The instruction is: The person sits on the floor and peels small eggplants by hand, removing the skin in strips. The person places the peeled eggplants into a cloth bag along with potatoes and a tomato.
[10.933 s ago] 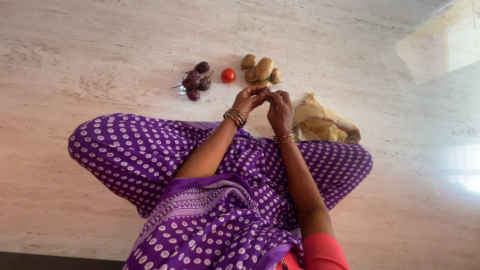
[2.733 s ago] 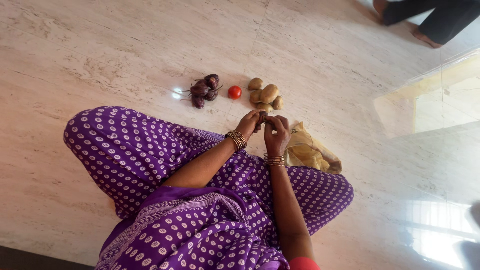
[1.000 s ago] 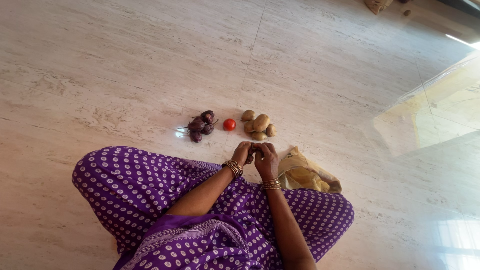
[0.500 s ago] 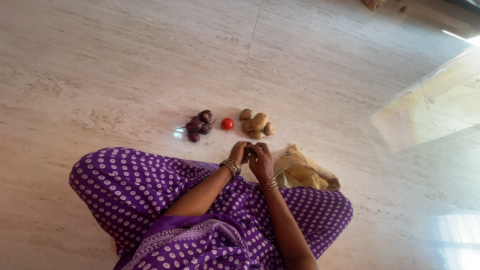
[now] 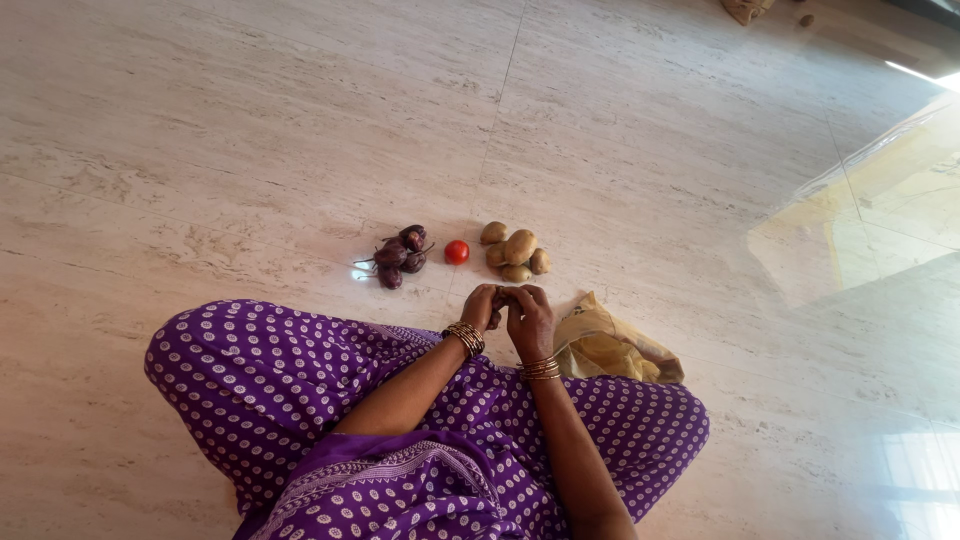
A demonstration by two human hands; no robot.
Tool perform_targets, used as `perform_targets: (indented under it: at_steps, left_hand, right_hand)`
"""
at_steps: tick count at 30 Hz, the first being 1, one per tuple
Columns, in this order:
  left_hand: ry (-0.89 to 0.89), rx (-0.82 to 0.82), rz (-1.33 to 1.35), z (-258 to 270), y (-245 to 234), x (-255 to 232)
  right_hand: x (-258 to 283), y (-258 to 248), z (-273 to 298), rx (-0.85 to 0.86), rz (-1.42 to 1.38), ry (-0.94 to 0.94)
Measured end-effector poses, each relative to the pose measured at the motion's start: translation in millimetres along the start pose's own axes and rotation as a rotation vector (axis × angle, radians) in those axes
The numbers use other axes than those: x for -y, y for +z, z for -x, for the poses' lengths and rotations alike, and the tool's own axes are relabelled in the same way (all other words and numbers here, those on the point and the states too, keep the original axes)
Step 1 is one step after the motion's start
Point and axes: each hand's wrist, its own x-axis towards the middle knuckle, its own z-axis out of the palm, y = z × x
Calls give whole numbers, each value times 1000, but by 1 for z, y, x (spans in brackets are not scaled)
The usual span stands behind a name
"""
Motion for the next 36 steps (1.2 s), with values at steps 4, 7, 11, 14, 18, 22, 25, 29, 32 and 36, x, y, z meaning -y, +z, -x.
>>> perform_targets:
  at_steps: [4,7,11,14,18,22,25,29,32,36]
  left_hand:
    - [26,-21,-17,-4,-3,8]
    - [36,-30,55,-11,-7,10]
    - [8,-3,8,-13,-6,13]
    - [3,4,-21,-13,-4,18]
    - [32,-6,-19,-18,-10,17]
    - [13,-29,-26,-16,-13,14]
    - [-6,14,11,-12,-6,14]
    - [-21,-6,8,-10,-7,11]
    - [-22,9,12,-11,-11,6]
    - [-22,58,26,-9,-9,4]
  right_hand:
    - [-1,0,6,119,3,-9]
    - [-2,4,10,177,-13,-14]
    - [-9,4,4,82,-7,32]
    - [-13,3,7,80,-2,31]
    - [-10,8,13,225,36,20]
    - [-13,12,9,158,21,12]
    - [-19,8,7,84,11,23]
    - [-15,9,11,169,-4,52]
    - [-11,9,11,229,-1,36]
    - [-12,7,5,155,-5,71]
